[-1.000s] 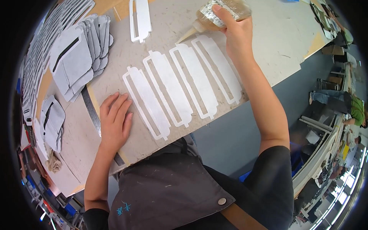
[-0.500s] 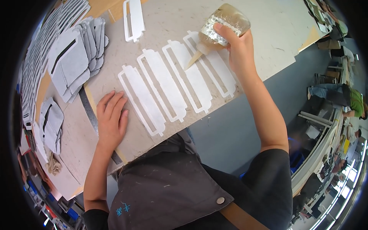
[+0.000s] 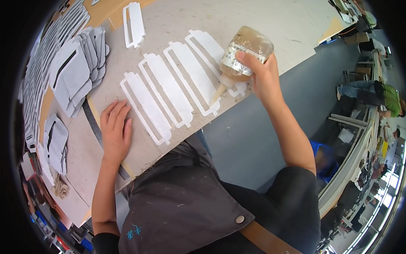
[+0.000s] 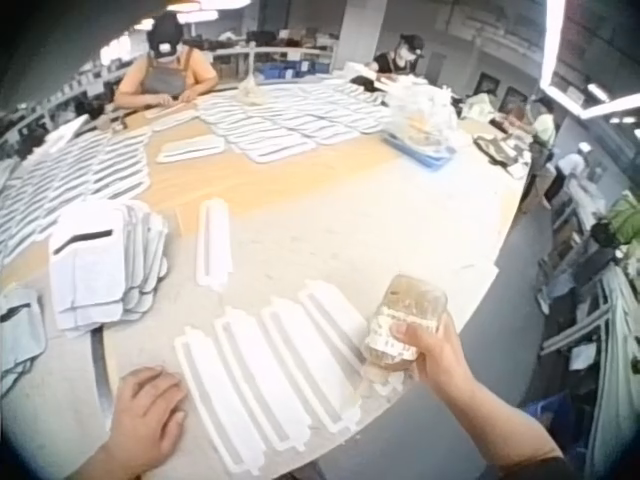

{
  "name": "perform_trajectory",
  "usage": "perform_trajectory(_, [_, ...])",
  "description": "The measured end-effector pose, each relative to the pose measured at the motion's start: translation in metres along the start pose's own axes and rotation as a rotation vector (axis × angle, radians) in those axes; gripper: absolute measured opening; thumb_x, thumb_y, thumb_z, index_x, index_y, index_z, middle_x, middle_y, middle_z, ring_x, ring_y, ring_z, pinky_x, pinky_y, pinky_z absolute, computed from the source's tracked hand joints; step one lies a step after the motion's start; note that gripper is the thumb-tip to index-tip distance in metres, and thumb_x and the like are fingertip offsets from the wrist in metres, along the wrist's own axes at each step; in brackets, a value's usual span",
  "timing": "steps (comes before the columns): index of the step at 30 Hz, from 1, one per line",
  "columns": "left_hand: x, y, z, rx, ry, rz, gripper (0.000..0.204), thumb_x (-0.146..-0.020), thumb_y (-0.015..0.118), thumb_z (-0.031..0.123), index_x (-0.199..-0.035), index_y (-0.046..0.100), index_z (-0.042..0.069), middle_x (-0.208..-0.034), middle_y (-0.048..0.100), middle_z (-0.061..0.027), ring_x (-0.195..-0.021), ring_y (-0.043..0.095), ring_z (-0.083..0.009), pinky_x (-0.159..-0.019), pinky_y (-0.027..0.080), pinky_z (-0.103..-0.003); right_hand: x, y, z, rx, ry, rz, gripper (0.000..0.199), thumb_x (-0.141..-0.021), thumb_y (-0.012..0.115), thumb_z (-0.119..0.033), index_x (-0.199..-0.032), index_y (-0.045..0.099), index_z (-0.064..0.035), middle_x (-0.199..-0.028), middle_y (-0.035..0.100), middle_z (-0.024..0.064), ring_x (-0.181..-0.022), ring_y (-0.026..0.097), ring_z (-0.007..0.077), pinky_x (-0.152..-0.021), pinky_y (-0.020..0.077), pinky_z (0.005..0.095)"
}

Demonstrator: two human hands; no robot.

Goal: Applying adhesive to fabric components and aligning them on larger fabric panels with zippers to assemble pouches.

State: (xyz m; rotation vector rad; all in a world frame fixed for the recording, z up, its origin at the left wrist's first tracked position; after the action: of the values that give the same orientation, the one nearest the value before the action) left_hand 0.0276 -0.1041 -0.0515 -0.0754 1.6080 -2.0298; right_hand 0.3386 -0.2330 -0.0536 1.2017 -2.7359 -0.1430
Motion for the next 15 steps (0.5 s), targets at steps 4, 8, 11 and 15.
perform_trajectory(4, [0.001, 0.002, -0.002, -0.007, -0.008, -0.006, 0.033, -0.083, 0.064, 0.005, -0.115, 0.062, 0.002, -0.129, 0.058, -0.0086, -0.121, 0.050, -0.0336, -0.101, 0.039, -0.043, 0.010, -0.013, 0.003, 0.034, 0.002, 0.054, 0.044, -0.081, 0.067, -0.011, -0.119, 0.054, 0.0065, -0.105, 0.064, 0.0127, -0.096, 0.064, 0.0182, -0.086, 0.0502, 0.0316])
perform_trajectory(8, [0.001, 0.001, -0.001, -0.007, -0.007, -0.003, 0.033, -0.082, 0.064, 0.005, -0.115, 0.063, 0.002, -0.129, 0.058, -0.0086, -0.120, 0.050, -0.0336, -0.100, 0.040, -0.043, 0.000, -0.011, 0.003, -0.105, 0.076, 0.009, 0.044, -0.083, 0.067, -0.014, -0.121, 0.054, 0.0046, -0.107, 0.064, 0.0116, -0.099, 0.063, 0.0185, -0.090, 0.0500, 0.0330])
perform_trajectory(11, [0.000, 0.001, 0.000, 0.003, -0.012, -0.002, 0.033, -0.082, 0.065, 0.006, -0.115, 0.063, 0.003, -0.129, 0.058, -0.0084, -0.121, 0.050, -0.0335, -0.100, 0.040, -0.043, -0.027, 0.001, 0.001, -0.240, 0.011, 0.005, 0.040, -0.087, 0.068, -0.018, -0.119, 0.055, 0.0014, -0.109, 0.064, 0.0102, -0.102, 0.062, 0.0177, -0.092, 0.0508, 0.0345])
perform_trajectory(15, [0.000, 0.002, 0.002, 0.020, -0.020, -0.030, 0.037, -0.081, 0.063, 0.001, -0.119, 0.060, 0.002, -0.129, 0.058, -0.0108, -0.122, 0.050, -0.0354, -0.102, 0.039, -0.043, -0.058, 0.031, -0.010, -0.261, -0.165, 0.003, 0.039, -0.085, 0.072, -0.015, -0.118, 0.055, -0.0010, -0.109, 0.062, 0.0078, -0.103, 0.061, 0.0167, -0.089, 0.0517, 0.0353])
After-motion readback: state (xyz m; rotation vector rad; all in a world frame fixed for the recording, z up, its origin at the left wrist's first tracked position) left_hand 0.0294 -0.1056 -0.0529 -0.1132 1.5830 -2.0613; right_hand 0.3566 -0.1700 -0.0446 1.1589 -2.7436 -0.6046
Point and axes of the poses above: each hand's wrist, its own x-axis away from the middle knuckle, its own y-axis out of the palm, z = x × y, the point moved 10 cm from there along -x, towards the middle knuckle
